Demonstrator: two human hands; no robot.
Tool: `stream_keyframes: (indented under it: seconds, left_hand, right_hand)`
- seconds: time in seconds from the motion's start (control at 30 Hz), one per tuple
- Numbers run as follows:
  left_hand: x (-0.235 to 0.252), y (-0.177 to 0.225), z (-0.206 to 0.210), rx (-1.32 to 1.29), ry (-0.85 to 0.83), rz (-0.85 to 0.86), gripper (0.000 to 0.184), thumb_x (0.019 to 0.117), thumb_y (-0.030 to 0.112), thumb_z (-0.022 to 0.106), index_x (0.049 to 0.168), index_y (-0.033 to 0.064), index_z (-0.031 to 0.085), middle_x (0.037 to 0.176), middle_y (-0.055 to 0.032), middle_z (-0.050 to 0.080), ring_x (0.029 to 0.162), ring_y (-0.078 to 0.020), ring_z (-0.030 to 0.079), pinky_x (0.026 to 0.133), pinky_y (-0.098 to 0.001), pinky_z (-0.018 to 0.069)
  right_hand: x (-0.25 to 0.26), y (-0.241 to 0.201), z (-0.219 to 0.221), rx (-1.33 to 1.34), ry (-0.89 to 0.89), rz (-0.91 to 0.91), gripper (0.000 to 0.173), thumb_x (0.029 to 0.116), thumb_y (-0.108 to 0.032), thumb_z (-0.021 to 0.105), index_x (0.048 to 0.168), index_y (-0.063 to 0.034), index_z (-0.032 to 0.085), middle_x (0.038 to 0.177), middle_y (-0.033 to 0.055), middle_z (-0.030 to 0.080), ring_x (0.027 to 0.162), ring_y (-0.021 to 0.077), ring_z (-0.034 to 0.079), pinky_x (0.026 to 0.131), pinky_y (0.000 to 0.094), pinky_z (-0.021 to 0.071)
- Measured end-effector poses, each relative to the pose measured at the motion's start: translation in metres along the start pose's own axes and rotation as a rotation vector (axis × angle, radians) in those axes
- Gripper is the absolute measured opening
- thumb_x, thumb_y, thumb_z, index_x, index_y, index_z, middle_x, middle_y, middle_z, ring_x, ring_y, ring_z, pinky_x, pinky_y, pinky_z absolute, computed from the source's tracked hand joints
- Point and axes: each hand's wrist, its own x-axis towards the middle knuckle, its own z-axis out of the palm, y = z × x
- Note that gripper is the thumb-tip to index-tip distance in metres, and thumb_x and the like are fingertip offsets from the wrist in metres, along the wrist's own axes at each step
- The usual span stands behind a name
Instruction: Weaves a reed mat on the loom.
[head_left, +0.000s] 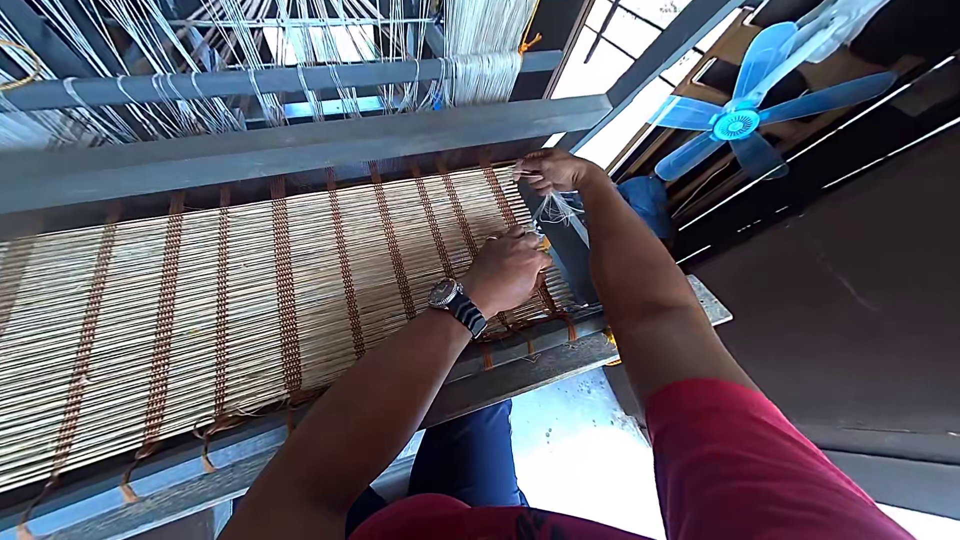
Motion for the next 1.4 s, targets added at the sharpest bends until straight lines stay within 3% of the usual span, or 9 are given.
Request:
stream_keyframes:
  seconds: [0.2, 0.3, 0.43, 0.57, 0.7, 0.9, 1.03, 1.3, 1.4]
  left_hand:
    - [0.000, -0.001, -0.001, 0.002, -0.006, 0.004, 0.021, 0.1026, 0.029, 0.061, 0.111, 0.0200, 0.078, 0.117, -0.0041, 0.069, 0.124, -0.0242, 0.057, 0.102, -0.0452, 0.0486]
    - [0.000, 0.000, -0.001, -0.001, -0.004, 0.008, 0.022, 0.1027, 0.029, 0.061, 0.112, 0.0197, 0.078, 0.119, -0.0038, 0.069, 0.125, -0.0245, 0.057, 0.102, -0.0452, 0.0495]
    - [0.000, -0.001, 0.000, 0.000, -0.001, 0.009, 0.022, 0.1027, 0.029, 0.060, 0.112, 0.0203, 0.078, 0.119, -0.0032, 0.068, 0.123, -0.0239, 0.057, 0.102, -0.0454, 0.0481]
    - [-0.001, -0.001, 0.000, -0.006, 0.012, 0.013, 0.021, 0.1028, 0.029, 0.060, 0.109, 0.0190, 0.078, 0.115, -0.0049, 0.068, 0.123, -0.0251, 0.058, 0.097, -0.0447, 0.0516]
    - [-0.002, -0.002, 0.000, -0.017, 0.017, 0.013, 0.020, 0.1021, 0.028, 0.061, 0.109, 0.0186, 0.078, 0.115, -0.0054, 0.068, 0.125, -0.0253, 0.057, 0.099, -0.0446, 0.0509]
    - [-0.001, -0.001, -0.001, -0.013, 0.014, 0.008, 0.021, 0.1023, 0.029, 0.061, 0.108, 0.0189, 0.078, 0.115, -0.0051, 0.068, 0.124, -0.0253, 0.057, 0.098, -0.0453, 0.0516]
    - [-0.001, -0.001, -0.002, -0.019, 0.006, 0.003, 0.020, 0.1018, 0.029, 0.062, 0.109, 0.0198, 0.078, 0.115, -0.0042, 0.068, 0.123, -0.0246, 0.057, 0.098, -0.0447, 0.0507]
    - [-0.001, 0.000, -0.001, -0.006, 0.012, 0.010, 0.020, 0.1020, 0.030, 0.062, 0.109, 0.0188, 0.078, 0.114, -0.0047, 0.068, 0.122, -0.0253, 0.058, 0.099, -0.0451, 0.0503]
    - [-0.001, 0.001, -0.002, -0.015, 0.004, -0.004, 0.020, 0.1017, 0.029, 0.062, 0.110, 0.0185, 0.078, 0.116, -0.0055, 0.069, 0.122, -0.0264, 0.058, 0.098, -0.0459, 0.0513]
  right_hand:
    - [-0.015, 0.014, -0.023, 0.105, -0.091, -0.041, 0.026, 0.1036, -0.022, 0.045, 0.084, -0.0176, 0.062, 0.050, -0.0139, 0.031, 0.038, -0.0022, 0.025, 0.037, 0.0166, 0.0225]
    - [-0.022, 0.013, -0.025, 0.072, -0.126, -0.058, 0.027, 0.1062, -0.028, 0.047, 0.094, -0.0158, 0.068, 0.052, -0.0148, 0.035, 0.039, -0.0039, 0.027, 0.037, 0.0150, 0.0230]
    - [-0.024, 0.018, -0.024, 0.019, -0.036, -0.039, 0.029, 0.1087, -0.023, 0.045, 0.102, -0.0107, 0.071, 0.058, -0.0118, 0.047, 0.041, -0.0028, 0.031, 0.038, 0.0148, 0.0251]
    - [-0.023, 0.030, -0.032, 0.070, 0.073, -0.061, 0.027, 0.1093, -0.024, 0.044, 0.096, -0.0147, 0.066, 0.056, -0.0141, 0.041, 0.042, -0.0031, 0.031, 0.040, 0.0153, 0.0260]
    - [-0.023, 0.037, -0.041, 0.183, 0.246, -0.071, 0.018, 0.1074, -0.020, 0.049, 0.100, -0.0145, 0.065, 0.063, -0.0122, 0.047, 0.045, -0.0030, 0.034, 0.041, 0.0137, 0.0283]
    - [-0.004, 0.046, -0.032, -0.115, 0.580, -0.062, 0.015, 0.1036, -0.015, 0.059, 0.109, -0.0043, 0.068, 0.079, -0.0020, 0.055, 0.057, 0.0029, 0.039, 0.052, 0.0230, 0.0354]
    - [-0.016, 0.042, -0.047, -0.314, 0.703, -0.088, 0.029, 0.1068, -0.021, 0.054, 0.119, -0.0006, 0.069, 0.104, 0.0173, 0.068, 0.079, 0.0217, 0.058, 0.076, 0.0462, 0.0488]
    - [-0.067, 0.049, -0.089, -0.333, 0.827, -0.044, 0.028, 0.1065, -0.022, 0.054, 0.115, -0.0023, 0.072, 0.093, 0.0128, 0.066, 0.069, 0.0156, 0.053, 0.068, 0.0399, 0.0491]
    - [-0.080, 0.049, -0.096, -0.383, 0.836, 0.000, 0.029, 0.1066, -0.023, 0.054, 0.114, -0.0011, 0.072, 0.100, 0.0183, 0.069, 0.079, 0.0235, 0.062, 0.078, 0.0482, 0.0522]
